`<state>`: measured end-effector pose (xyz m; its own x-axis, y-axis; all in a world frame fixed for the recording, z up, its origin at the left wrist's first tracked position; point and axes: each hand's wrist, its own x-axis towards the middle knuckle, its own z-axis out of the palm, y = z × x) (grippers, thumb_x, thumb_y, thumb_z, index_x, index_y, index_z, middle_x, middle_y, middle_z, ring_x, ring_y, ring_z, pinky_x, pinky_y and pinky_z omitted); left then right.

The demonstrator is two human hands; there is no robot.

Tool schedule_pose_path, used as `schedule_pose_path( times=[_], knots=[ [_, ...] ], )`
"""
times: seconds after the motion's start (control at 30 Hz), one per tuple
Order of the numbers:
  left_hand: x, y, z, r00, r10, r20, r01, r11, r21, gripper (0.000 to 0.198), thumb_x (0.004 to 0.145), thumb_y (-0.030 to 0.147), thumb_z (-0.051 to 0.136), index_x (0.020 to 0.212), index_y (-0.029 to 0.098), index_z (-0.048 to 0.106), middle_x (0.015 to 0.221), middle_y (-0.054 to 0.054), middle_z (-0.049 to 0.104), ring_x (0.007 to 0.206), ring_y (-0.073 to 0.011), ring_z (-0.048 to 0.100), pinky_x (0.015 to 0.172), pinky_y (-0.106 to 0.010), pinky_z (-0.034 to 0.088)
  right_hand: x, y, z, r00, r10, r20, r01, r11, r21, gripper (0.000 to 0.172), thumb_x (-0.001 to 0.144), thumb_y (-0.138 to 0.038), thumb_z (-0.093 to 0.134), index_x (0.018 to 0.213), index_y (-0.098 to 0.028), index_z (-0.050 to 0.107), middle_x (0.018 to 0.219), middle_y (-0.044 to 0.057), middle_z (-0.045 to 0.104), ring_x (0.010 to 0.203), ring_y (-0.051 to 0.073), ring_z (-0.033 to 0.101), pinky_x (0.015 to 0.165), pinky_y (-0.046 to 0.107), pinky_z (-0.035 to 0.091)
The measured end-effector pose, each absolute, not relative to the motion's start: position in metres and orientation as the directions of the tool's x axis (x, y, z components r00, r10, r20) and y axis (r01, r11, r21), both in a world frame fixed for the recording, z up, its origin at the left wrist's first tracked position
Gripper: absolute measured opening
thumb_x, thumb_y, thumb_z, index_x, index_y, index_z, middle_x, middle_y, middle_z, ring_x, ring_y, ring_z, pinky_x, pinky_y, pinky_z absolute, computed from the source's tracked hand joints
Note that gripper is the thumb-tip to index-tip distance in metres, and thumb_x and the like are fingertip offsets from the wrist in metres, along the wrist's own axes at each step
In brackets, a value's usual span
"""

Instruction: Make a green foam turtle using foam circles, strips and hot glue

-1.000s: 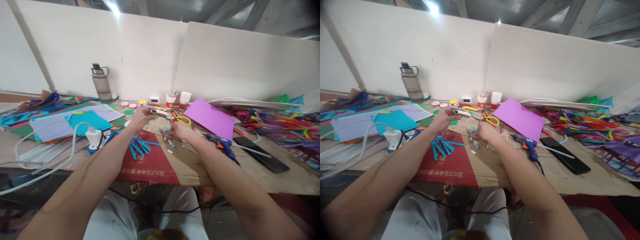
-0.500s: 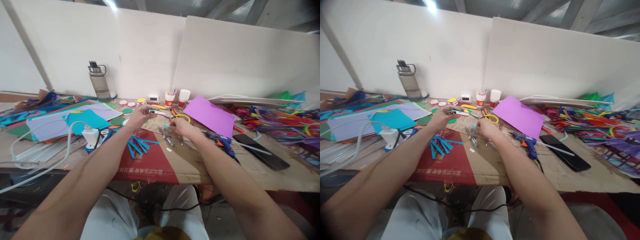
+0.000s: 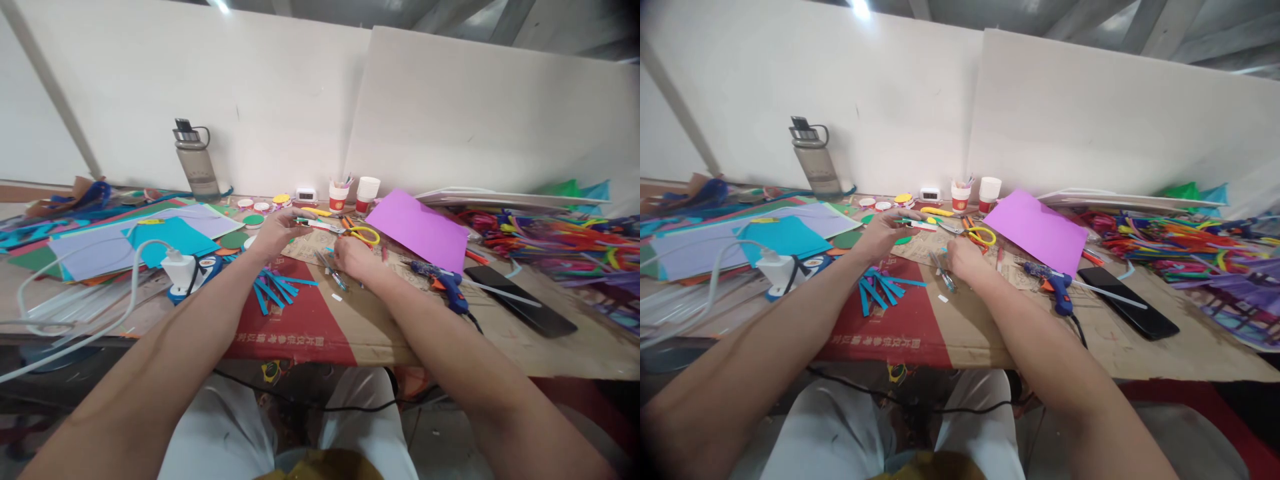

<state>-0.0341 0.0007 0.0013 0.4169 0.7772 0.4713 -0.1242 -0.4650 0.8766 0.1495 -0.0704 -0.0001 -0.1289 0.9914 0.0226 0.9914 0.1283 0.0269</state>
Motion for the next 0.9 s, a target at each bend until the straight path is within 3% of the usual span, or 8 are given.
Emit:
schedule_pose_path(
  times=[0.1,0.23,0.37,0.5,0.73,0.9],
  knots=[
    [-0.034,0.002,0.000,0.398,0.785,0.475,-0.135,-0.461,0.877,0.033,0.059,0.033,0.088,0.085,0.018,0.074,0.099,-0.007,0.074,0.093,-0.0213,0.065,0.083,-0.033,0.048,0.162,-0.066,0.000,-0.080,0.996,0.038,0.996,0.082,-0.029,0.025,0.086,-0.014,0.051,0.094,-0.011,0.074,0.091,0.013,0.074,0.079,0.017,0.064,0.068,0.023,0.041],
    [-0.033,0.006,-0.004,0.400,0.794,0.457,-0.171,-0.425,0.889,0.035,0.057,0.031,0.088,0.086,0.018,0.074,0.099,-0.007,0.074,0.087,-0.0197,0.066,0.077,-0.031,0.048,0.174,-0.063,0.001,-0.059,0.996,0.064,0.994,0.064,-0.086,0.023,0.088,-0.018,0.051,0.092,-0.014,0.074,0.086,0.009,0.074,0.077,0.015,0.062,0.068,0.022,0.039],
    [-0.031,0.011,-0.008,0.376,0.827,0.419,-0.220,-0.360,0.907,0.032,0.057,0.033,0.088,0.080,0.017,0.074,0.083,-0.004,0.073,0.073,-0.0158,0.063,0.069,-0.029,0.048,0.165,-0.072,0.004,-0.113,0.994,0.014,0.987,0.114,-0.111,0.019,0.088,-0.021,0.055,0.091,-0.015,0.074,0.097,0.010,0.074,0.088,0.018,0.065,0.071,0.022,0.042],
    [-0.030,0.012,-0.009,0.308,0.879,0.363,-0.297,-0.274,0.915,0.035,0.053,0.039,0.089,0.073,0.016,0.072,0.074,-0.002,0.071,0.062,-0.0108,0.058,0.062,-0.026,0.047,0.147,-0.082,0.005,-0.021,1.000,0.007,0.999,0.021,-0.044,0.021,0.088,-0.016,0.053,0.096,-0.016,0.073,0.111,0.015,0.072,0.098,0.023,0.067,0.081,0.029,0.048],
    [-0.031,0.009,-0.008,0.291,0.906,0.307,-0.324,-0.209,0.923,0.042,0.051,0.042,0.091,0.078,0.016,0.071,0.079,-0.003,0.072,0.067,-0.0114,0.061,0.056,-0.023,0.043,0.141,-0.074,0.003,-0.077,0.997,0.020,0.996,0.076,0.055,0.030,0.088,-0.009,0.048,0.107,-0.008,0.072,0.112,0.023,0.071,0.107,0.028,0.067,0.089,0.032,0.050],
    [-0.030,0.010,-0.011,0.303,0.905,0.297,-0.333,-0.191,0.923,0.041,0.053,0.041,0.091,0.079,0.016,0.070,0.081,-0.003,0.072,0.069,-0.0123,0.063,0.055,-0.022,0.041,0.151,-0.074,0.006,-0.020,0.999,-0.046,0.998,0.017,-0.065,0.027,0.089,-0.015,0.050,0.103,-0.014,0.074,0.106,0.015,0.074,0.096,0.022,0.070,0.080,0.026,0.050]
  ],
)
